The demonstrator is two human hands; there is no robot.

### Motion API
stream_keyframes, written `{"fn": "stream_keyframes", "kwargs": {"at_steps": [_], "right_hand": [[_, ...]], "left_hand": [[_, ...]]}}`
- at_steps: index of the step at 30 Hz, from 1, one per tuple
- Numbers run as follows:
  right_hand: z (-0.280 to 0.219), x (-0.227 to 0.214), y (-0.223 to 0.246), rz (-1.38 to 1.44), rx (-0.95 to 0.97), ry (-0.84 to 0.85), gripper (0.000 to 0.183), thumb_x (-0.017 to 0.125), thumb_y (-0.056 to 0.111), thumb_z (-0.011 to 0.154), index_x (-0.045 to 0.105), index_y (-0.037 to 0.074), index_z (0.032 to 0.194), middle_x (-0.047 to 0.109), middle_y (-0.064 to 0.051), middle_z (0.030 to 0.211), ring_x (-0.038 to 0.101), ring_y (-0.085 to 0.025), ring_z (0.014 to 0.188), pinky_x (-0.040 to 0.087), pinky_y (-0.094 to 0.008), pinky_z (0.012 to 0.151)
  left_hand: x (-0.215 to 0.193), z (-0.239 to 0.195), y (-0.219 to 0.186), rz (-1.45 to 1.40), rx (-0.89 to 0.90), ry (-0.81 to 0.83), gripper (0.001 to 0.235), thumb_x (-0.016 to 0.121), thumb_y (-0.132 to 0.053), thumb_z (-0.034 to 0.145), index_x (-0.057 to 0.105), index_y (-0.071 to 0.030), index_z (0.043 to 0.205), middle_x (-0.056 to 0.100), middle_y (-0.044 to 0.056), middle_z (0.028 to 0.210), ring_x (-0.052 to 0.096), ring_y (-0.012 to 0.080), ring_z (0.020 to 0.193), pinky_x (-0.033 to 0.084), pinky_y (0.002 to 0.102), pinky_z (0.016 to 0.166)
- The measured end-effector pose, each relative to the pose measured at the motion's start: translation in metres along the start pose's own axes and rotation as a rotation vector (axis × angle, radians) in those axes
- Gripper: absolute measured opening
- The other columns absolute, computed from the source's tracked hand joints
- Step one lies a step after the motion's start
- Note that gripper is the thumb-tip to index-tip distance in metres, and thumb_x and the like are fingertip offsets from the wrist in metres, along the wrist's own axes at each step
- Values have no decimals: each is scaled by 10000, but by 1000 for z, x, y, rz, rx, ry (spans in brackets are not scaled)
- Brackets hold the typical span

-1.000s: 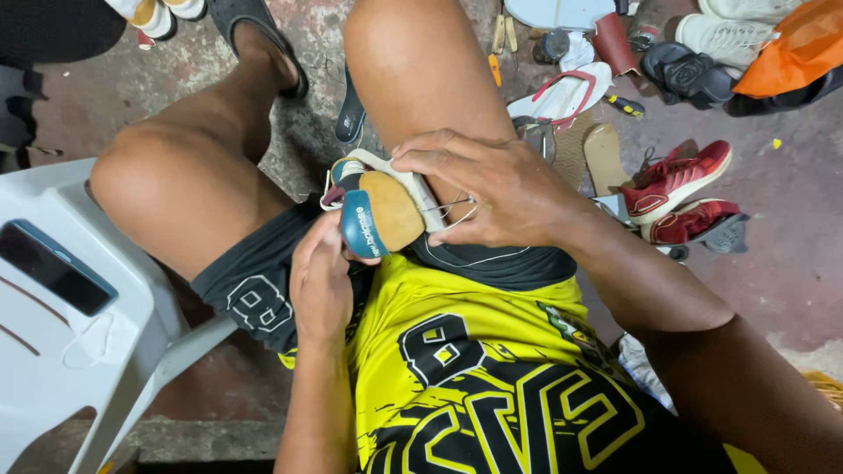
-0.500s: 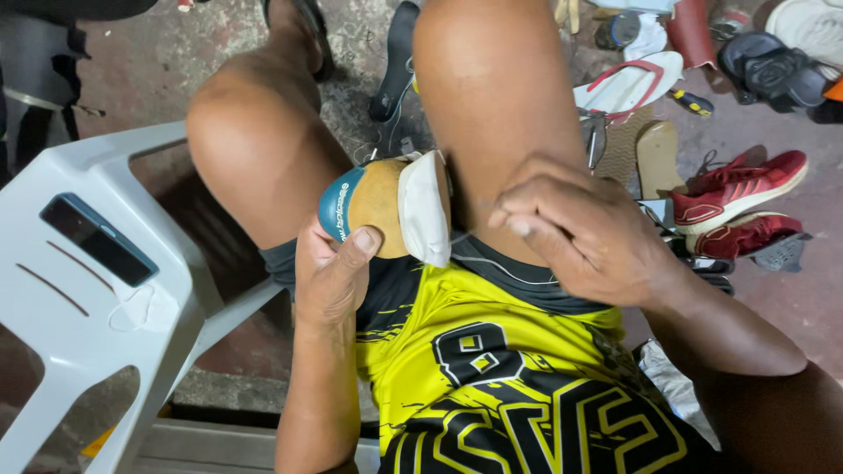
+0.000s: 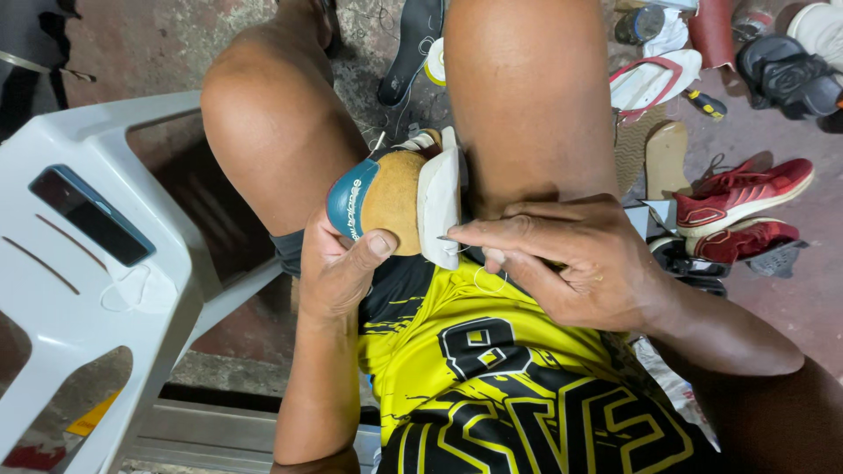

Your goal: The person sits on the floor and sews the sole of a sneaker using a needle and white thread. They repeatedly push the needle through the shoe's sole and pull the thread tight to secure the stitching.

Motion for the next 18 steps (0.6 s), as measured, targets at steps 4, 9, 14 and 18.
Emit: {"fn": "stream_keyframes", "kwargs": {"at_steps": [4, 9, 14, 18], "right_hand": [[0, -5, 4, -113, -14, 11, 417, 650, -39, 893, 712, 132, 1268, 725, -30, 827, 728, -132, 721, 575, -304, 656], [-6, -14, 3, -229, 9, 9, 376, 665, -33, 875, 728, 128, 1209, 739, -27, 827, 716, -130, 670, 564, -304, 604], [-8, -13, -2, -318, 11, -2, 319, 684, -9, 853, 740, 114, 1142, 769, -59, 930, 716, -149, 686, 561, -301, 601], [-7, -13, -8, -312, 39, 24, 273, 686, -6, 855, 748, 105, 1097, 746, -53, 873, 710, -158, 662, 547, -307, 591]], "left_hand": [[8, -1, -5, 95, -3, 17, 566, 859, -223, 896, 619, 55, 1327, 714, 97, 1251, 678, 161, 1157, 515, 332, 1090], [28, 5, -5, 336, -8, 102, 550, 915, -151, 801, 639, 28, 1241, 733, 56, 1152, 691, 115, 1049, 567, 307, 988], [44, 11, -13, 667, 108, 106, 443, 942, -181, 768, 694, -4, 1088, 772, 49, 991, 726, 95, 893, 605, 289, 849], [45, 15, -16, 681, 133, 129, 423, 943, -211, 788, 696, -20, 1072, 774, 47, 954, 736, 89, 847, 607, 284, 802]]}}
Point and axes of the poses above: each hand's wrist, its own z-axis towards the middle knuckle, its own x-axis out of the palm, y = z × x, the point moved 4 cm from there along z, towards the middle knuckle
